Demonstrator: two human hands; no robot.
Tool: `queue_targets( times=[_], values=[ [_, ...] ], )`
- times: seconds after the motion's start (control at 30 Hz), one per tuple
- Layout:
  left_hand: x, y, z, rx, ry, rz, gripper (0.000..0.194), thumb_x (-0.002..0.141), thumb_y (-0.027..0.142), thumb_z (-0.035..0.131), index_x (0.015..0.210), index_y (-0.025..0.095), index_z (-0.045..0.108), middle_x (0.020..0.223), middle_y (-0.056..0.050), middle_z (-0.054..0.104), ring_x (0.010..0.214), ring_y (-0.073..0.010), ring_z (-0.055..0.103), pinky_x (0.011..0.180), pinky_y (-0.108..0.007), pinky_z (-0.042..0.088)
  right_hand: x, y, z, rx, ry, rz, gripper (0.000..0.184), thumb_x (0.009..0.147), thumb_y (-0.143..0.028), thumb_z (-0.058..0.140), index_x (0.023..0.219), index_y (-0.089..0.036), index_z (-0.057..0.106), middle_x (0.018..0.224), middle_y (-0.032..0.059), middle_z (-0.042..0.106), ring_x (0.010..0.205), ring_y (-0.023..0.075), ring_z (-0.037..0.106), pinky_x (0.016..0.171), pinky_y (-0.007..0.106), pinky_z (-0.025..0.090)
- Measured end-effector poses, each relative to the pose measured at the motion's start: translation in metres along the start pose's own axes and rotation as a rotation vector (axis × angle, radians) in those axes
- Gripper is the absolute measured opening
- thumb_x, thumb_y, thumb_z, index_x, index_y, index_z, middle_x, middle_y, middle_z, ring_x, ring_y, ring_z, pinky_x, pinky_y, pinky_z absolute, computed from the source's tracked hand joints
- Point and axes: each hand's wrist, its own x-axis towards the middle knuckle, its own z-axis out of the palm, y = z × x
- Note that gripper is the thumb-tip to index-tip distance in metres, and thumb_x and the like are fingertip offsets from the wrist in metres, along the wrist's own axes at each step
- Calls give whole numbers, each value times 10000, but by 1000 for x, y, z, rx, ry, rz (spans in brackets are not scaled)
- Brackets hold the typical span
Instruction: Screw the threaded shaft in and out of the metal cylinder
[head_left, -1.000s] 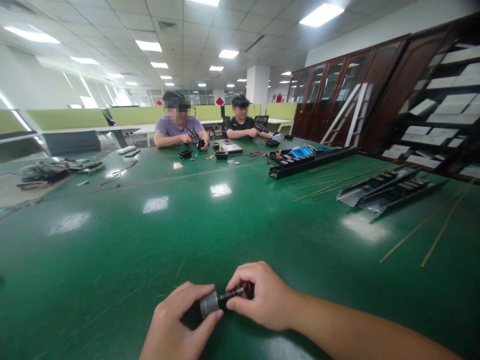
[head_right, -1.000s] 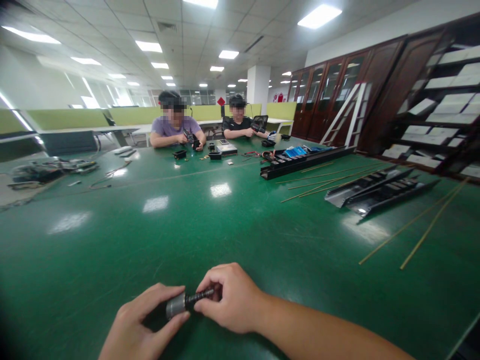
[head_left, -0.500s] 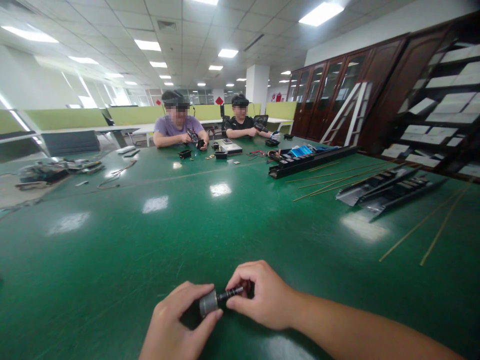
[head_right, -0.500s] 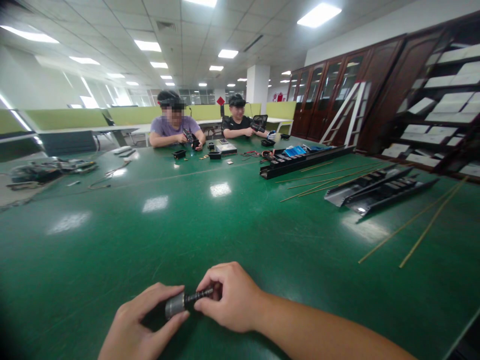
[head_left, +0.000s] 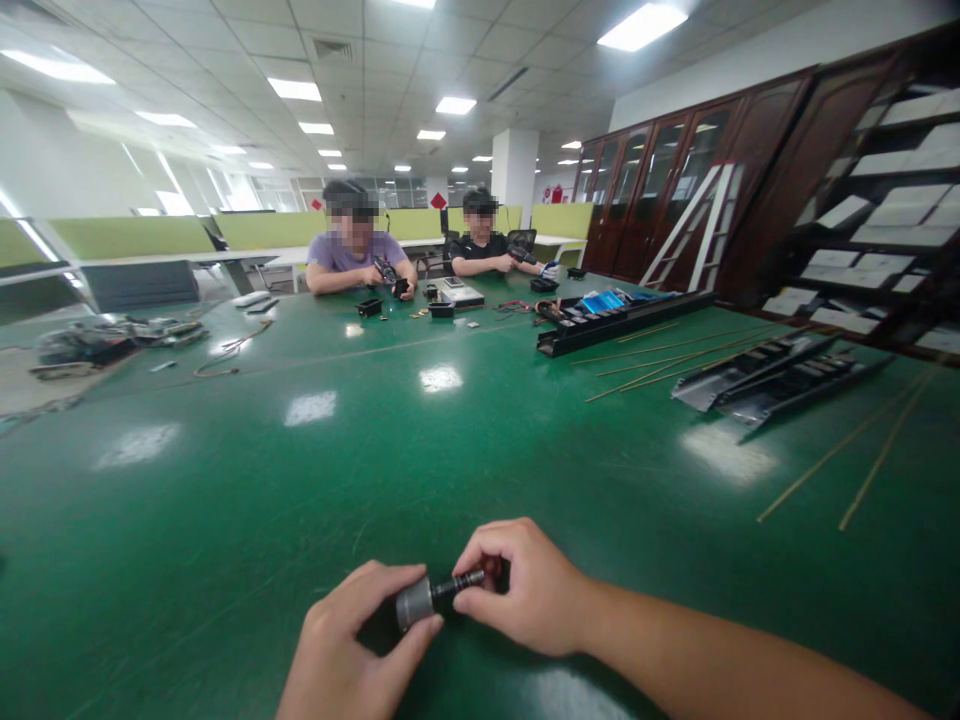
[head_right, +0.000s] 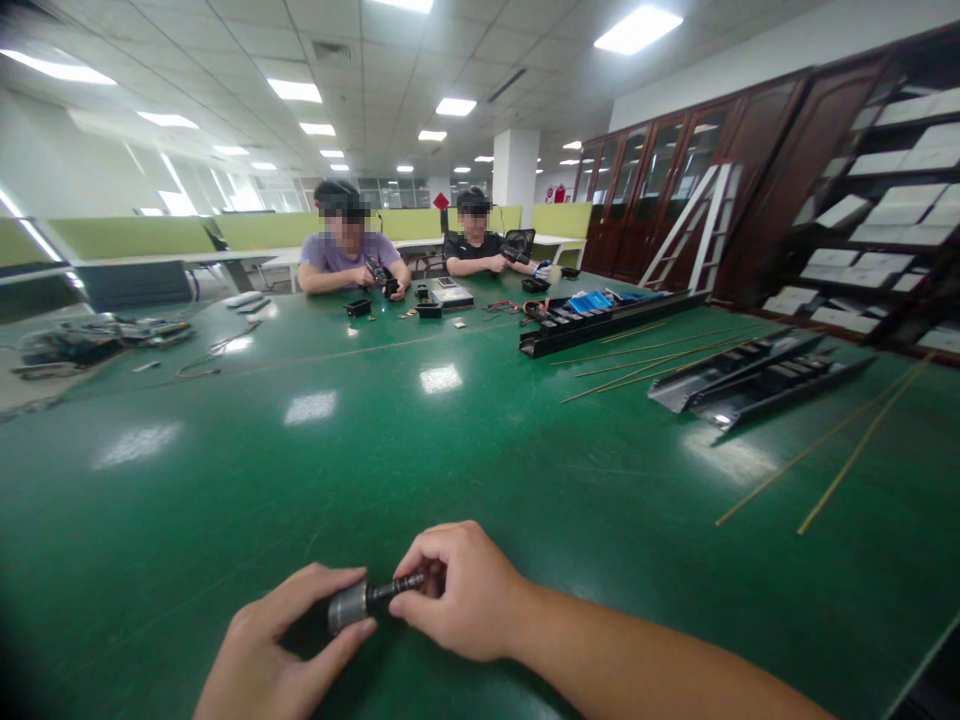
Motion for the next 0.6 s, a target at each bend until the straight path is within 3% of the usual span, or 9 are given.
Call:
queue_targets(
  times=[0.6],
  values=[
    [2,3,0,-33,64,3,245,760,361,778,985,287,714,841,33,747,698,-145,725,654,-199,603,0,-2,0,11,33,6,100,690,-206,771,749,-164,703,622,-28,609,578,111,561,573,214,405]
  ],
)
